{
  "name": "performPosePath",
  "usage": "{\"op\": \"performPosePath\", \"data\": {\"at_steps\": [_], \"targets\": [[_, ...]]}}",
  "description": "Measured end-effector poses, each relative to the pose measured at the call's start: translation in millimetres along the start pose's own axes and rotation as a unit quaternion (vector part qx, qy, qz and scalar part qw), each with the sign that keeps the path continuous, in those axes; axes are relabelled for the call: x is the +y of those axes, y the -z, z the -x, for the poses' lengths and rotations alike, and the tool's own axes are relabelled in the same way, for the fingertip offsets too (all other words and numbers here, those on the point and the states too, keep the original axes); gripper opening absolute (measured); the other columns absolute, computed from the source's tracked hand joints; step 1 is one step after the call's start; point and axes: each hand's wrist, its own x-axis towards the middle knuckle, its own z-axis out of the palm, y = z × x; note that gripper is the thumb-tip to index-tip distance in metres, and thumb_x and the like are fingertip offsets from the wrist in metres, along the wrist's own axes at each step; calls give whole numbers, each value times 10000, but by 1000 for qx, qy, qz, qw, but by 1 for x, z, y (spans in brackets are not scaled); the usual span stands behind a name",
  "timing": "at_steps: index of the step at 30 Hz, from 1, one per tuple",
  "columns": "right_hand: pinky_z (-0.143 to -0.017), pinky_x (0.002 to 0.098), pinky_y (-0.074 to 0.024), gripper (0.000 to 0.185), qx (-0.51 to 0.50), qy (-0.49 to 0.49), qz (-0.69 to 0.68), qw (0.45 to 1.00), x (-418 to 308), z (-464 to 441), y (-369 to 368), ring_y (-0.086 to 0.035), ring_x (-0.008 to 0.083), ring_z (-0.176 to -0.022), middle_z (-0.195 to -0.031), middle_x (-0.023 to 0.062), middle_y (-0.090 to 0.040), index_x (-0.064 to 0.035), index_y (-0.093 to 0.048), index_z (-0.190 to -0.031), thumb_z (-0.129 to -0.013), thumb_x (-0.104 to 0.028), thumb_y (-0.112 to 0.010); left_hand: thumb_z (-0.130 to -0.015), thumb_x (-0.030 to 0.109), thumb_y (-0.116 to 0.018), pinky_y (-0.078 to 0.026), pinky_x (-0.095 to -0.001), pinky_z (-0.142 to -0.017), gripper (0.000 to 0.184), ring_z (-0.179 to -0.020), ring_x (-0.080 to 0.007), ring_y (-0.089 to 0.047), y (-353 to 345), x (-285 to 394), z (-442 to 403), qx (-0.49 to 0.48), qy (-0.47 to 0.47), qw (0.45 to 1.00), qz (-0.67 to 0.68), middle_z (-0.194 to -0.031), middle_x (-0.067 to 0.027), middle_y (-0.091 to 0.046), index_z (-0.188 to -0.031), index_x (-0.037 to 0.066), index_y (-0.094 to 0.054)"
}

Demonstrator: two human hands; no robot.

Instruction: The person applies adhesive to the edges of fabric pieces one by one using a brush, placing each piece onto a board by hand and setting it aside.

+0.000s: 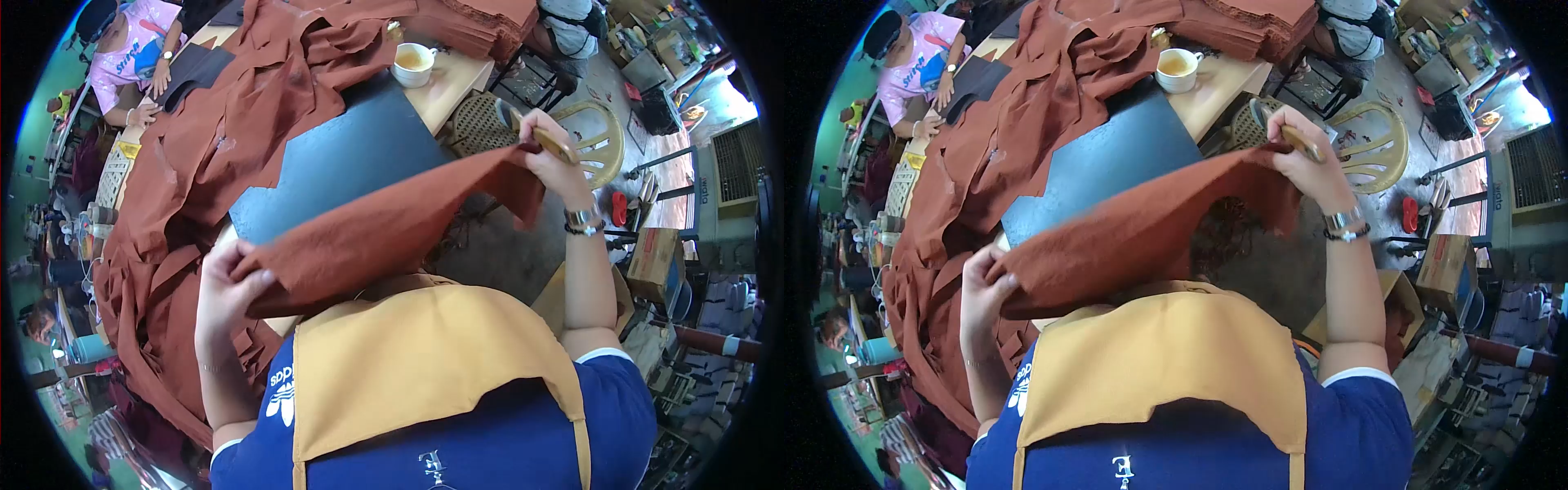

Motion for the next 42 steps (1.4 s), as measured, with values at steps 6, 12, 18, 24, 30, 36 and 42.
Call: {"op": "performPosePath", "data": {"at_steps": [6,12,18,24,30,36,42], "targets": [[-678,325,-469,402,23,50,81,995,95,-61,-48,-551,193,-709,-760,46,-542,-82,-515,-909,-781,-232,-865,-856,212,-745,-527,-413,-758,321,-825,-360,-680,-4,-104,-118,149,-49,932,-327,-934,-171,-725,-1072,-1,-641],[-663,468,-500,378,33,33,201,979,105,-82,-59,-650,409,-763,-764,159,-650,-107,-545,-968,-810,-304,-827,-925,450,-656,-257,-707,-1095,514,-1463,-391,-303,-109,-110,-85,109,-100,836,-528,-1574,-157,-359,-1306,127,-537],[-640,483,-488,376,35,51,264,963,117,-102,-21,-630,437,-764,-758,184,-640,-112,-528,-974,-819,-298,-816,-871,686,-597,-154,-725,-1133,1020,-1537,-421,-80,-112,-136,-72,110,-132,878,-448,-1672,-207,-49,-1616,158,-143],[-658,441,-523,277,110,113,166,973,131,-140,-24,-700,351,-753,-813,168,-707,-143,-597,-1168,-1010,-371,-591,-846,703,-600,-109,-680,-1173,1040,-1546,-373,-99,-76,-131,-67,10,-82,884,-461,-1678,-195,-54,-1616,156,-165],[-700,251,-528,356,30,17,-50,998,70,-190,-33,-664,64,-826,-961,37,-765,-46,-727,-1183,-962,-323,-691,-797,712,-641,-82,-654,-1188,980,-1548,-386,-81,-38,-120,-67,-60,-49,836,-543,-1666,-218,-114,-1564,170,-361],[-844,379,-563,402,-38,53,157,985,78,-244,-61,-739,283,-907,-936,169,-759,-37,-779,-987,-778,-378,-821,-736,698,-719,-174,-612,-1193,1018,-1523,-438,-144,-64,-121,-71,-16,-124,922,-367,-1641,-272,-146,-1532,144,-409],[-825,355,-562,411,-43,-30,101,994,114,-262,-79,-739,232,-875,-913,115,-769,-67,-782,-1004,-774,-406,-810,-776,732,-646,-161,-597,-1205,981,-1525,-392,-176,-43,-126,-64,-70,-116,873,-468,-1643,-219,-203,-1541,172,-396]]}}
